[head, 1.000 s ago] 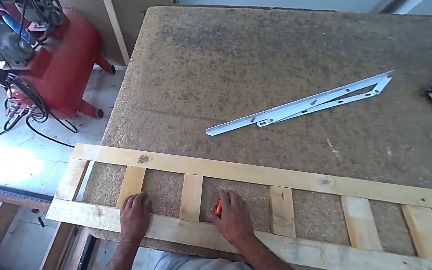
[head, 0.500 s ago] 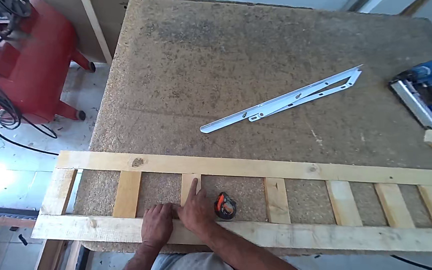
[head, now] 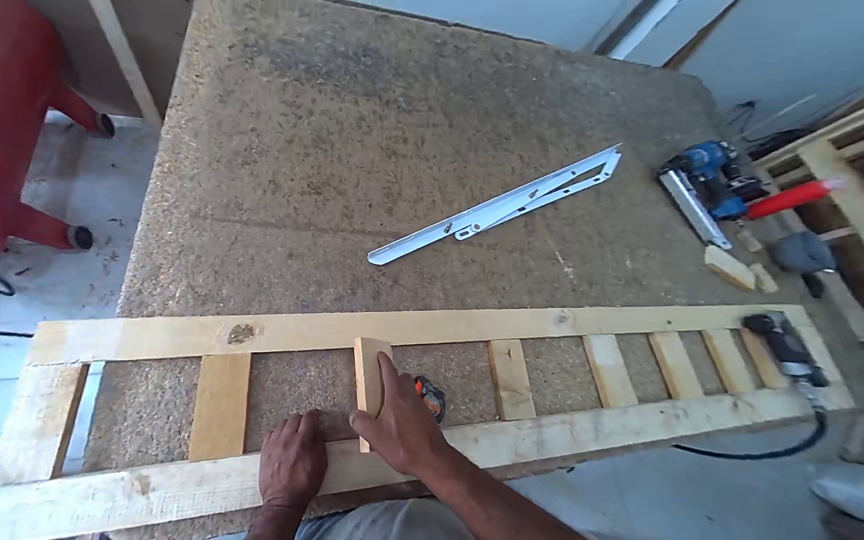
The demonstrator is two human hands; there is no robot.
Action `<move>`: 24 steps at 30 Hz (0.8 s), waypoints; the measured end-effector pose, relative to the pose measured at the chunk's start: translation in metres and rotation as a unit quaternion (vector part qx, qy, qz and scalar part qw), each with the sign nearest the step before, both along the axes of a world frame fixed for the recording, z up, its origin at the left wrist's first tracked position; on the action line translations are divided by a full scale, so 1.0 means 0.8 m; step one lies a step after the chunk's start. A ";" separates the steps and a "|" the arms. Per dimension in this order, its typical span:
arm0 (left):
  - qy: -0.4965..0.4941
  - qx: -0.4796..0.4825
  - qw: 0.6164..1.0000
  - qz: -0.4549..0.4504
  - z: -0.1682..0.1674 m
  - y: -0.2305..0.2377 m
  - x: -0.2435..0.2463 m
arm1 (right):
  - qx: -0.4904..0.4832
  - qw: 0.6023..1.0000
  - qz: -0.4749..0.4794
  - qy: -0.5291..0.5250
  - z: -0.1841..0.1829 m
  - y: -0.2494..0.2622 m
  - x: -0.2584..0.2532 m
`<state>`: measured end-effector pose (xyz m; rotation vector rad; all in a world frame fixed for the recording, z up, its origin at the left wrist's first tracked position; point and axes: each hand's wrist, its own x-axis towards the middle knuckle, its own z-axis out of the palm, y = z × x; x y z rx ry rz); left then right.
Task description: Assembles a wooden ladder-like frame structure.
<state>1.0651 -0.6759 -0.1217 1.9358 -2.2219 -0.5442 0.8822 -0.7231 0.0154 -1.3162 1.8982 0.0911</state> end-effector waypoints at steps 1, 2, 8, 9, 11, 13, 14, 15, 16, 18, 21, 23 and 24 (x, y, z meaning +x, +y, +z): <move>0.002 -0.001 1.000 -0.003 -0.001 0.000 0.000 | -0.024 1.000 -0.010 0.003 0.004 0.010 -0.007; 0.004 -0.003 1.000 -0.006 -0.003 0.000 0.000 | -0.057 0.998 -0.025 0.011 0.003 0.019 -0.016; 0.059 0.020 0.998 -0.018 0.004 -0.009 -0.012 | -0.170 0.965 -0.196 0.045 -0.023 0.060 -0.112; 0.097 0.047 0.993 -0.049 0.018 -0.018 -0.028 | -0.175 0.961 -0.209 0.054 -0.030 0.066 -0.129; 0.139 0.127 0.973 -0.137 0.051 -0.040 -0.080 | -0.183 0.956 -0.216 0.073 -0.044 0.080 -0.153; 0.136 0.211 0.942 -0.224 0.074 -0.066 -0.144 | -0.197 0.952 -0.219 0.078 -0.054 0.086 -0.165; 0.120 0.234 0.928 -0.264 0.077 -0.077 -0.173 | -0.206 0.951 -0.220 0.075 -0.059 0.085 -0.166; 0.098 0.240 0.918 -0.301 0.074 -0.084 -0.195 | -0.218 0.949 -0.218 0.069 -0.064 0.085 -0.166; 0.073 0.231 0.911 -0.333 0.068 -0.089 -0.210 | -0.232 0.947 -0.213 0.065 -0.068 0.084 -0.164; 0.025 0.230 0.905 -0.356 0.064 -0.093 -0.222 | -0.252 0.944 -0.202 0.066 -0.074 0.080 -0.160; 0.005 0.252 0.929 -0.271 0.086 -0.094 -0.186 | -0.228 0.954 -0.180 0.078 -0.068 0.064 -0.137; 0.027 0.235 0.958 -0.164 0.094 -0.092 -0.132 | -0.192 0.968 -0.143 0.077 -0.067 0.051 -0.113; 0.036 0.217 0.968 -0.118 0.093 -0.088 -0.100 | -0.178 0.974 -0.116 0.082 -0.071 0.046 -0.099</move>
